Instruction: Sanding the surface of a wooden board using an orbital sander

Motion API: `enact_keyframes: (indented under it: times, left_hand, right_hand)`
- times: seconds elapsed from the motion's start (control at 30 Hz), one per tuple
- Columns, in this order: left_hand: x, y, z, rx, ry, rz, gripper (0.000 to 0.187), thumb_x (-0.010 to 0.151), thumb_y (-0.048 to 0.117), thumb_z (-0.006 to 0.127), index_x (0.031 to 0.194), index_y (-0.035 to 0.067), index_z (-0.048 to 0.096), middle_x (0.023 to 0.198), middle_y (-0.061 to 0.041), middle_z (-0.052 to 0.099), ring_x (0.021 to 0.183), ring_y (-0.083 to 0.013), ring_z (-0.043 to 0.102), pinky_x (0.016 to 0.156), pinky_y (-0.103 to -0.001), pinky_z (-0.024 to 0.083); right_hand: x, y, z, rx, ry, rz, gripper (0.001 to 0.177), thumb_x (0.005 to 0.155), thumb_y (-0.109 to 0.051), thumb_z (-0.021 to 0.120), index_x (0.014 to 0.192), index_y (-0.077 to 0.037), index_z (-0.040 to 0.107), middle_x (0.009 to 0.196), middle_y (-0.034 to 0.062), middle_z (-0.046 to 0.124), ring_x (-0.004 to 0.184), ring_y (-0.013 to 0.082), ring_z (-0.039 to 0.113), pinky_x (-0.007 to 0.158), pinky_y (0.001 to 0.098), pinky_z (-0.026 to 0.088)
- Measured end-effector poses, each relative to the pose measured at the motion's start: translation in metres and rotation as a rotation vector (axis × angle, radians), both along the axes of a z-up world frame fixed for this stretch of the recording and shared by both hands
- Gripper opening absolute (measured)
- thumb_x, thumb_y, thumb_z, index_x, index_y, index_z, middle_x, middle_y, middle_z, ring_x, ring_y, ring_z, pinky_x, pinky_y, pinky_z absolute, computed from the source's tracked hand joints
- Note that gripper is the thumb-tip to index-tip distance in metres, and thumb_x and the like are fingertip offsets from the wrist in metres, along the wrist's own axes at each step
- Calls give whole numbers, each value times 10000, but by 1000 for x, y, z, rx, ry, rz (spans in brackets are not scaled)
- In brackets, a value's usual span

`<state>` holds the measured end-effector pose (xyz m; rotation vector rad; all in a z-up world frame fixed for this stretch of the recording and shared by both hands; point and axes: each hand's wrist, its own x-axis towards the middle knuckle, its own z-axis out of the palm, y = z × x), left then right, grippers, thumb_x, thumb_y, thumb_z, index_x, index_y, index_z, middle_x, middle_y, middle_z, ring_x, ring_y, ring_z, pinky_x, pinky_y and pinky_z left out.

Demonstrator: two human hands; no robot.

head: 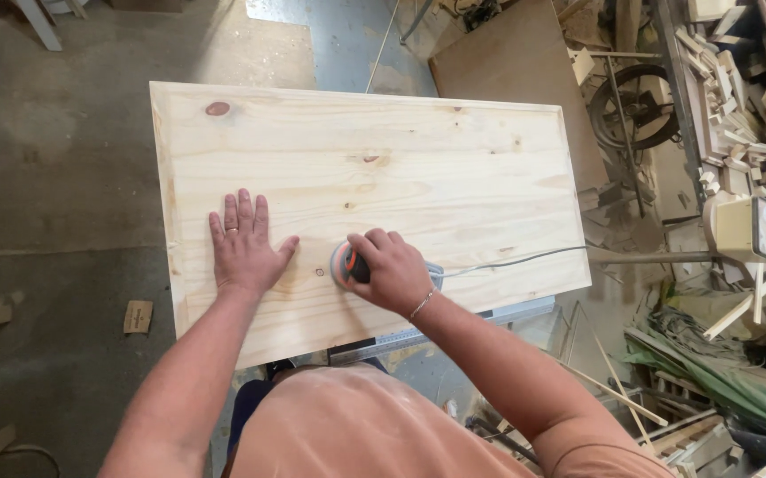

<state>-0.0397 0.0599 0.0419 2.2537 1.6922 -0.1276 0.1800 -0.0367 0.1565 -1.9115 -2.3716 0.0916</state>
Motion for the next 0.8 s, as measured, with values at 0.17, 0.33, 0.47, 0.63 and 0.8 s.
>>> enact_keyframes:
  times: [0.17,0.33,0.47,0.63,0.8]
  left_hand:
    - [0,0,4,-1,-6,-3,958,926,816,311,1653,192,270,1746,-109,168,1614,-321,89,1297,-569,30]
    - [-1,1,3,-6,-19,5,963,920,810,334,1655,192,265,1748,-105,162,1615,-317,87,1297,-567,29]
    - [-1,1,4,-17,-43,15,966,914,813,341,1654,196,265,1748,-100,156,1615,-315,77,1299,-563,23]
    - [-1,2,4,-22,-51,12,975,904,815,351,1656,201,255,1748,-96,152,1615,-311,74,1300,-562,22]
    - [-1,2,6,-17,-41,15,983,898,812,369,1655,194,261,1747,-98,161,1614,-313,82,1299,-563,28]
  right_hand:
    - [7,39,-2,-33,-31,-124,691,672,-423,758,1314,-255,563,1077,25,576,956,288,653,765,432,622]
    - [23,77,-9,-86,-17,-186,710,676,-423,751,1336,-250,552,1100,41,575,993,311,654,788,490,626]
    - [36,103,-18,-89,-60,-263,726,682,-480,746,1347,-287,530,1117,22,558,1040,299,648,846,499,619]
    - [59,132,-22,-121,-53,-345,726,709,-504,744,1361,-289,509,1133,25,559,1062,321,650,882,538,603]
    - [75,158,-20,-102,-40,-420,717,729,-528,744,1358,-280,506,1128,38,557,1056,346,653,888,563,592]
